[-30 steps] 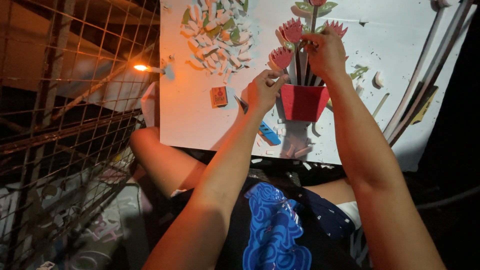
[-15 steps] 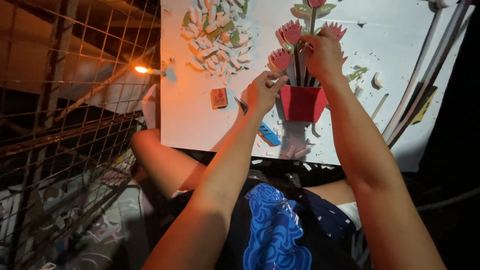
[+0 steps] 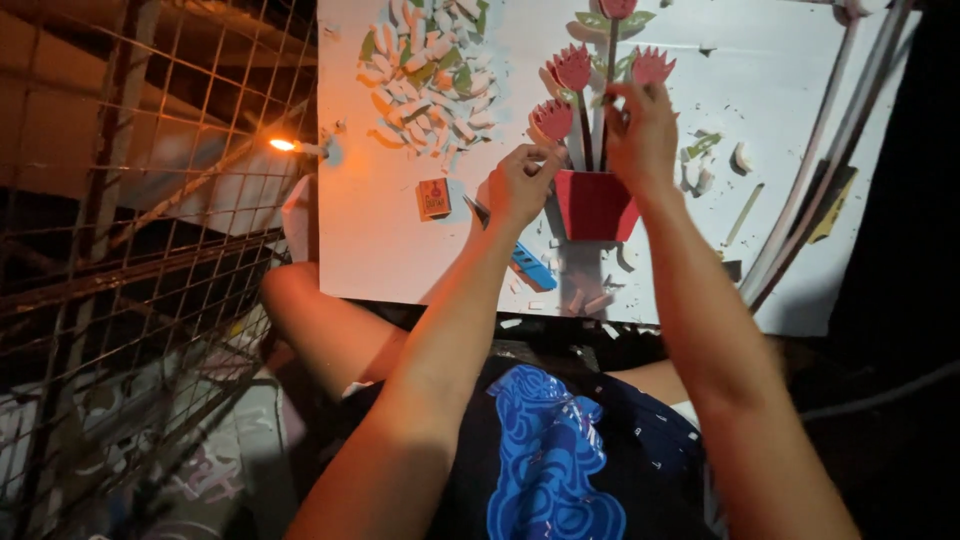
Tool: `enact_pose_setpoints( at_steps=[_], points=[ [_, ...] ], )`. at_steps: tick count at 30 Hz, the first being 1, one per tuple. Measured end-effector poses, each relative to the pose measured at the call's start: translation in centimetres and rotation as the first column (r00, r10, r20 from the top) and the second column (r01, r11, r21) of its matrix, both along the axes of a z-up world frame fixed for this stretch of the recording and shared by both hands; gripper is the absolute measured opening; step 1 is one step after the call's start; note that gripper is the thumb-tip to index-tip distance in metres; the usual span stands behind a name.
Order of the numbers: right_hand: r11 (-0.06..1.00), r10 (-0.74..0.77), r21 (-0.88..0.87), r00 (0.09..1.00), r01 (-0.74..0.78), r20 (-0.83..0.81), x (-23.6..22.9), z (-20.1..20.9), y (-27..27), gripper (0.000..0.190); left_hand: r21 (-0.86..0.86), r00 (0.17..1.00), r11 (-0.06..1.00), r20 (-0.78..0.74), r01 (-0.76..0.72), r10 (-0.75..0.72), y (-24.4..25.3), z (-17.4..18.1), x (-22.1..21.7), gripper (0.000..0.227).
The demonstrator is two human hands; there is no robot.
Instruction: Refining and assembling small foam details to create a decorative flower pot artwork on a board using a utility knife and a lighter.
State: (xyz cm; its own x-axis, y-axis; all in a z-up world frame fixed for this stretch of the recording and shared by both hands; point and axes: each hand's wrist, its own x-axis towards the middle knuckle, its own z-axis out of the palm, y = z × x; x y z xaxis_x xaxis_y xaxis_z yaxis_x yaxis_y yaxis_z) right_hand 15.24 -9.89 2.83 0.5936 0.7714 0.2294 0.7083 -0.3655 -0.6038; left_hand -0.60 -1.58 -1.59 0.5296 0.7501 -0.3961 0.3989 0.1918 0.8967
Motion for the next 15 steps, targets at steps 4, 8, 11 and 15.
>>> enact_pose_setpoints(
  at_steps=[4, 8, 11, 15],
  points=[
    [0.997, -0.081, -0.006, 0.996, 0.081, -0.046, -3.2, -0.7, -2.9, 0.018, -0.062, 0.997, 0.997, -0.077, -0.035, 0.03, 0.1, -2.1, 0.6, 0.036],
    [0.994, -0.079, 0.082, 0.996, 0.076, 0.034, -6.3, -0.9, -5.2, 0.018, 0.198, 0.983, 0.976, -0.146, -0.086, 0.116, 1.2, -5.0, 3.2, 0.041],
    [0.991, -0.125, 0.057, 0.989, 0.121, 0.077, -8.5, -0.8, -6.7, 0.022, 0.298, 0.996, 0.954, -0.083, -0.016, 0.042, 2.5, -4.2, 4.1, 0.038],
    [0.984, -0.168, -0.059, 0.986, 0.167, -0.009, -10.0, -0.1, -6.9, 0.019, 0.427, 0.968, 0.869, -0.134, 0.25, -0.212, 3.9, 0.4, 3.1, 0.036]
  ],
)
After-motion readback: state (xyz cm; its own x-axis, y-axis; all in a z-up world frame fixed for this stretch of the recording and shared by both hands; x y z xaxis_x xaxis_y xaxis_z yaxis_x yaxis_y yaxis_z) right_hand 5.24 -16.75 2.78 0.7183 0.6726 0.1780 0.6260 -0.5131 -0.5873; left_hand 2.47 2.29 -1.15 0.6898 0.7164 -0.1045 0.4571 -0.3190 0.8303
